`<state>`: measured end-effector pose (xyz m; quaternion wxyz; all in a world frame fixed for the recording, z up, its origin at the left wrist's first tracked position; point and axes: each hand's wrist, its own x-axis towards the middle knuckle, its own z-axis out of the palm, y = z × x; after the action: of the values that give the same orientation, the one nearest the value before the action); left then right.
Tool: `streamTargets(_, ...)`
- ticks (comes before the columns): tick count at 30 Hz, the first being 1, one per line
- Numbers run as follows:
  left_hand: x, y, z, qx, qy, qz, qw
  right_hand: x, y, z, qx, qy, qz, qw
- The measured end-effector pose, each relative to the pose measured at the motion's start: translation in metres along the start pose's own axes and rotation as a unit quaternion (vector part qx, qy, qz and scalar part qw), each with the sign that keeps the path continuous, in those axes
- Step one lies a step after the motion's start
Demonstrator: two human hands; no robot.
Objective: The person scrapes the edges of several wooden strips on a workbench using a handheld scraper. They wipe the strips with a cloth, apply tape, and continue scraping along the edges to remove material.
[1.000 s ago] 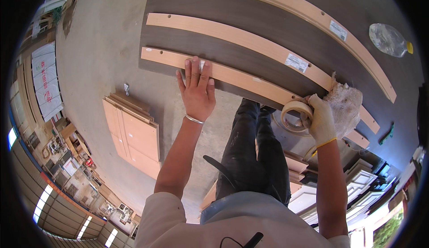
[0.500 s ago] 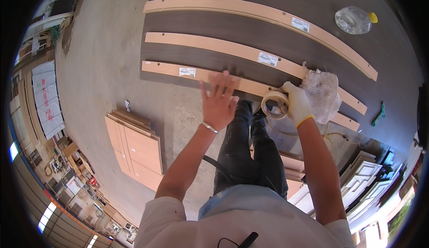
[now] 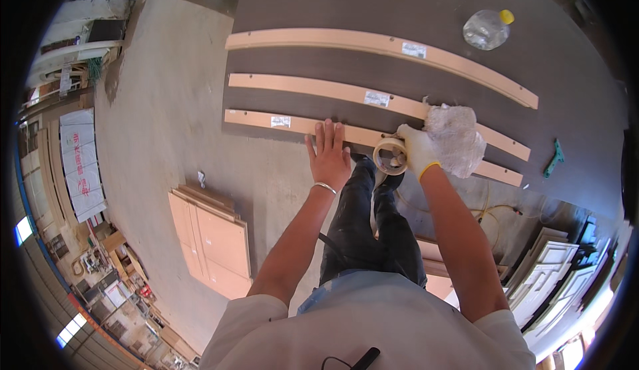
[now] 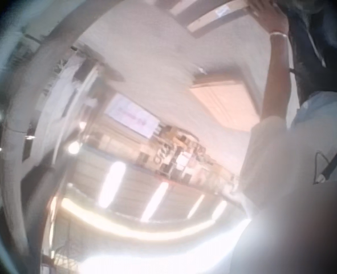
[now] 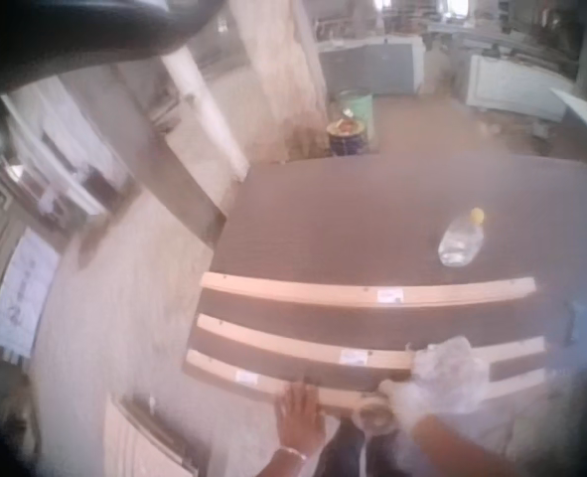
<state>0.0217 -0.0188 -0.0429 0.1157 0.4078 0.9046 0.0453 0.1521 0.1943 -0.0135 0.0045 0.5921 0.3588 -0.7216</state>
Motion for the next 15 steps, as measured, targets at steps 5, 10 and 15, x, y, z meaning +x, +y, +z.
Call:
streamTargets(5, 0.010, 0.001, -0.014, -0.021, -0.028, -0.090, 0.995, 0.011, 0.014, -0.010, 0.014, -0.049, -0.038, 0.998)
streamTargets(10, 0.015, 0.003, -0.028, 0.067, -0.110, -0.040, 0.991, 0.008, 0.042, -0.019, -0.062, -0.119, -0.269, 0.954)
streamTargets(15, 0.012, -0.001, -0.039, 0.105, -0.172, 0.006, 0.979, -0.051, 0.076, -0.053, 0.070, -0.166, -0.179, 0.967)
